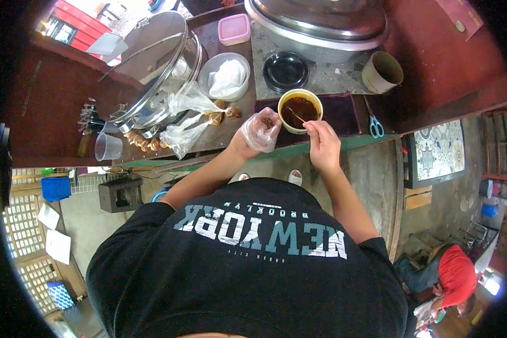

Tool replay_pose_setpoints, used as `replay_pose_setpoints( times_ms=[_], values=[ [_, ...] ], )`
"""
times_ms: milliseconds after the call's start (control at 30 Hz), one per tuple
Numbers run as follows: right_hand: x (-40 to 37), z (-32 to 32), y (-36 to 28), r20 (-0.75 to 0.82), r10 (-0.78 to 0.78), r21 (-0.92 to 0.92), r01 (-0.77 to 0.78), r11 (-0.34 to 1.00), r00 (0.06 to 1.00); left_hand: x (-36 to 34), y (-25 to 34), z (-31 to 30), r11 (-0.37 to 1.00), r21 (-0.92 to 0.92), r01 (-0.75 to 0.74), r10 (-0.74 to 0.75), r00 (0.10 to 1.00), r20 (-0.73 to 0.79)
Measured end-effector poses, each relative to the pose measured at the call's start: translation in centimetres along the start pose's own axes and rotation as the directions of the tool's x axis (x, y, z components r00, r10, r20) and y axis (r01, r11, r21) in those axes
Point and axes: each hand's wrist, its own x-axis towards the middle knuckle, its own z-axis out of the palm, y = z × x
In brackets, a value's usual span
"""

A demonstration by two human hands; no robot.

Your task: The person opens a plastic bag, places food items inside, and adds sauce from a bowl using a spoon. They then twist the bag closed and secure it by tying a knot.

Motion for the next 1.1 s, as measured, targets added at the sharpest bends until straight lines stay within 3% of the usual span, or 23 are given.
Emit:
replay_pose_setpoints(
  times_ms=[200,433,533,633,800,900,1100],
  values=[
    [-0.7,0.1,-0.4,-0.058,0.196,0.22,-0.179,0.959,0.979,0.1,0.1,-0.3,1.0,0.0,0.006,-0.006,0.999,-0.048],
    [-1.2,-0.3,0.4,-0.099,0.576,0.527,-0.448,0.722,0.811,0.3,0.0,-0.5,1.0,0.013,-0.022,0.022,1.0,-0.009],
    [-1.3,-0.1,1.4,-0.124,0.654,0.718,-0.387,0.578,0.746,0.0,0.1,-0.2,1.0,0.01,-0.014,0.014,1.0,-0.006],
    [-1.3,-0.1,1.8,-0.097,0.701,0.784,-0.379,0.491,0.707,0.1,0.2,-0.3,1.0,0.008,-0.022,0.022,1.0,0.004],
    [-1.4,-0.3,2.2,-0.088,0.698,0.802,-0.365,0.473,0.71,0.1,0.3,-0.5,1.0,0.013,0.0,0.0,1.0,-0.002],
    [-1.2,-0.4,2.1,-0.101,0.704,0.805,-0.358,0.473,0.703,-0.1,0.0,0.2,0.999,0.031,-0.041,0.044,0.992,-0.115],
    [-1.3,-0.5,2.5,-0.112,0.694,0.816,-0.333,0.473,0.711,-0.4,-0.1,0.8,0.995,0.08,-0.053,0.058,0.997,-0.053]
  ],
)
